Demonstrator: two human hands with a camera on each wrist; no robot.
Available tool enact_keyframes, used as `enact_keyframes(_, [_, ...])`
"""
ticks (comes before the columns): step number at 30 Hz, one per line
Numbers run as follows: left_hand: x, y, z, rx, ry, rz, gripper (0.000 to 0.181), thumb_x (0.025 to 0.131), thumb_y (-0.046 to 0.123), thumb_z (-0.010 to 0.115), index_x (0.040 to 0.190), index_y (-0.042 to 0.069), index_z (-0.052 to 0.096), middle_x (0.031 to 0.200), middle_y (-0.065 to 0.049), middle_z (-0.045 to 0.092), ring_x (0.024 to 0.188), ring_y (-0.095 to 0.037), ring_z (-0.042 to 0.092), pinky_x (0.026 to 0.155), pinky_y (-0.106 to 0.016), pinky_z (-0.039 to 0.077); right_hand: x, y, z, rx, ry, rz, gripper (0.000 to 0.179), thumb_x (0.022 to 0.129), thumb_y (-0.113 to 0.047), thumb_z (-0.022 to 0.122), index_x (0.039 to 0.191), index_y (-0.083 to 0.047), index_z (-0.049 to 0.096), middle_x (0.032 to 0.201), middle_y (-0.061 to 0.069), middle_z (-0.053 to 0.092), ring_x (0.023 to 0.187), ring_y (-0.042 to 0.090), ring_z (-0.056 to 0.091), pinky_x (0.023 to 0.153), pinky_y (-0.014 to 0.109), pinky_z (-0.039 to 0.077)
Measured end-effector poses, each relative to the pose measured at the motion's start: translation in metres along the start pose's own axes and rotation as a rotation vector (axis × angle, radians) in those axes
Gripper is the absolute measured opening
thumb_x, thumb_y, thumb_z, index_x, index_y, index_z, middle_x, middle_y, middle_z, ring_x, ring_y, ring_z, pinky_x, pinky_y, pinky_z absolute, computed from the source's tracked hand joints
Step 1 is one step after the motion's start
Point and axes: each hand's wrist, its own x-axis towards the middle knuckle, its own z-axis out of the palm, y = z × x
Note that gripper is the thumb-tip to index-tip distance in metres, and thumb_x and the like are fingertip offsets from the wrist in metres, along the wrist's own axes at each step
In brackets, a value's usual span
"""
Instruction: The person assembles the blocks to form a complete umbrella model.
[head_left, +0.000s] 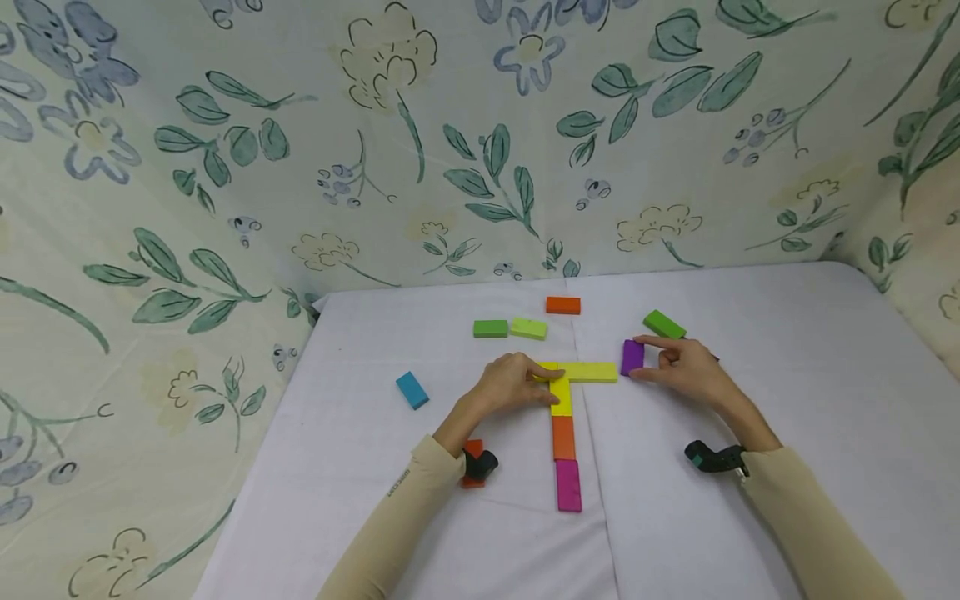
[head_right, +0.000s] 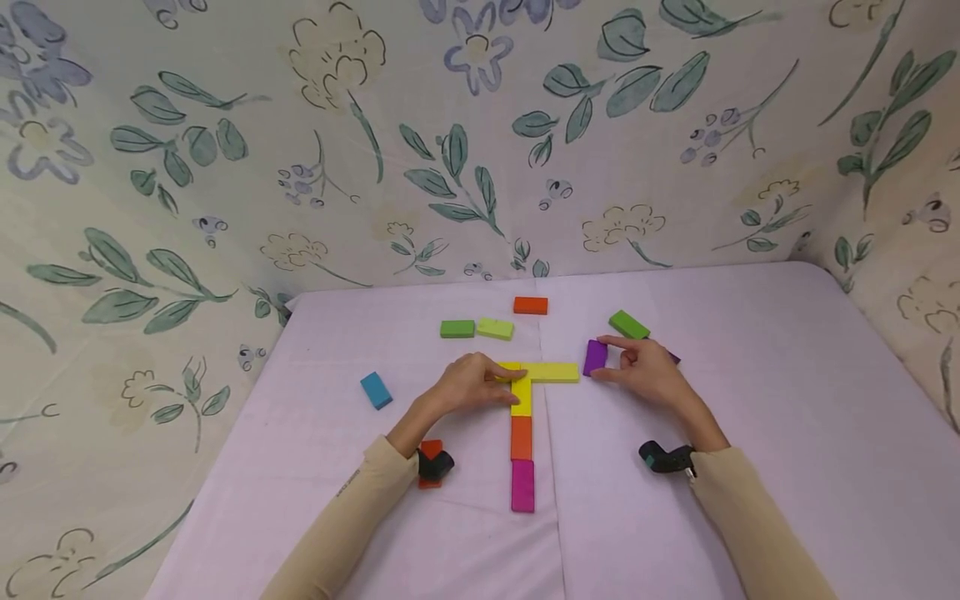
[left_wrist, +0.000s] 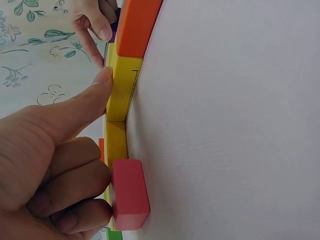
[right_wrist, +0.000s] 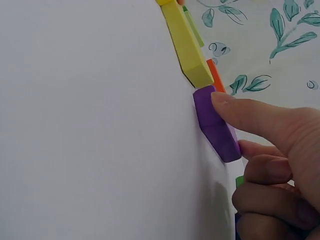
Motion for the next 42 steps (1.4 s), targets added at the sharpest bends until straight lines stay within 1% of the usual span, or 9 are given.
enact_keyframes(3, [0.001, 0.001, 0.000, -0.010, -0.002, -0.005, 0.047, 0.085, 0.039, 0.086, 0.129, 0.034, 0.072, 0.137, 0.004, 0.069, 0.080, -0.011, 0.048, 0.067, -0.027, 0.031, -0.001, -0.002, 0.007, -0.011, 0.059, 0.040, 0.067, 0.087, -0.032, 0.084, 0.143, -0.003, 0.060, 0.066, -0.001, 0.043, 0.059, 0.013, 0.038, 0.052, 0.026, 0.030])
enact_keyframes(6, [0.001, 0.002, 0.000, -0.012, -0.005, -0.011, 0.047, 0.085, 0.039, 0.086, 0.129, 0.035, 0.072, 0.138, 0.005, 0.069, 0.083, -0.011, 0.049, 0.067, -0.027, 0.031, -0.005, -0.006, 0.012, -0.013, 0.095, 0.059, 0.068, 0.088, -0.034, 0.083, 0.144, -0.003, 0.059, 0.065, -0.001, 0.044, 0.058, 0.013, 0.038, 0.051, 0.025, 0.030])
enact_keyframes(13, [0.002, 0.004, -0.002, -0.016, -0.019, -0.031, 0.047, 0.084, 0.039, 0.086, 0.129, 0.035, 0.072, 0.138, 0.005, 0.069, 0.088, -0.011, 0.052, 0.068, -0.026, 0.034, -0.012, -0.009, 0.012, -0.003, 0.088, 0.086, 0.068, 0.090, -0.035, 0.081, 0.146, -0.002, 0.058, 0.069, -0.001, 0.045, 0.059, 0.012, 0.037, 0.050, 0.024, 0.028])
enact_keyframes(17, [0.003, 0.003, -0.002, -0.014, -0.019, -0.030, 0.047, 0.084, 0.038, 0.086, 0.129, 0.035, 0.072, 0.138, 0.005, 0.069, 0.092, -0.010, 0.054, 0.070, -0.027, 0.035, -0.014, -0.010, 0.013, -0.005, 0.108, 0.085, 0.068, 0.091, -0.033, 0.081, 0.145, -0.001, 0.058, 0.070, 0.000, 0.046, 0.060, 0.012, 0.038, 0.051, 0.024, 0.028])
enact_keyframes(25, [0.005, 0.003, -0.001, -0.017, -0.023, -0.022, 0.047, 0.084, 0.038, 0.086, 0.129, 0.035, 0.072, 0.137, 0.004, 0.070, 0.087, -0.010, 0.053, 0.069, -0.027, 0.034, -0.014, -0.008, 0.016, -0.015, 0.150, 0.077, 0.065, 0.091, -0.033, 0.081, 0.144, -0.002, 0.060, 0.070, 0.001, 0.046, 0.062, 0.014, 0.039, 0.051, 0.025, 0.029])
enact_keyframes(30, [0.004, 0.004, -0.002, -0.021, -0.031, -0.033, 0.047, 0.085, 0.038, 0.086, 0.129, 0.035, 0.071, 0.137, 0.004, 0.070, 0.083, -0.011, 0.051, 0.068, -0.028, 0.033, -0.018, -0.005, 0.007, 0.008, 0.186, 0.077, 0.063, 0.093, -0.034, 0.078, 0.144, -0.003, 0.060, 0.071, 0.002, 0.047, 0.061, 0.013, 0.039, 0.050, 0.026, 0.030])
enact_keyframes(33, [0.002, 0.004, -0.004, -0.024, -0.031, -0.052, 0.048, 0.084, 0.038, 0.086, 0.129, 0.034, 0.071, 0.137, 0.003, 0.070, 0.081, -0.011, 0.049, 0.068, -0.028, 0.033, -0.022, -0.002, -0.004, 0.015, 0.239, 0.092, 0.060, 0.095, -0.035, 0.076, 0.142, -0.001, 0.061, 0.071, 0.003, 0.046, 0.061, 0.013, 0.040, 0.049, 0.027, 0.031])
enact_keyframes(38, [0.001, 0.004, -0.003, -0.022, -0.031, -0.060, 0.048, 0.084, 0.038, 0.087, 0.130, 0.034, 0.071, 0.136, 0.003, 0.070, 0.073, -0.012, 0.042, 0.067, -0.029, 0.031, -0.032, 0.010, -0.023, -0.026, 0.307, 0.133, 0.057, 0.097, -0.037, 0.073, 0.140, -0.001, 0.062, 0.070, 0.003, 0.046, 0.062, 0.013, 0.039, 0.052, 0.028, 0.030])
enact_keyframes(42, [0.001, 0.003, -0.002, -0.016, -0.031, -0.045, 0.049, 0.084, 0.038, 0.086, 0.130, 0.034, 0.070, 0.135, 0.003, 0.071, 0.073, -0.012, 0.041, 0.066, -0.028, 0.030, -0.039, 0.024, -0.031, -0.063, 0.308, 0.178, 0.056, 0.098, -0.040, 0.071, 0.139, -0.002, 0.064, 0.067, 0.002, 0.044, 0.059, 0.012, 0.037, 0.052, 0.029, 0.029])
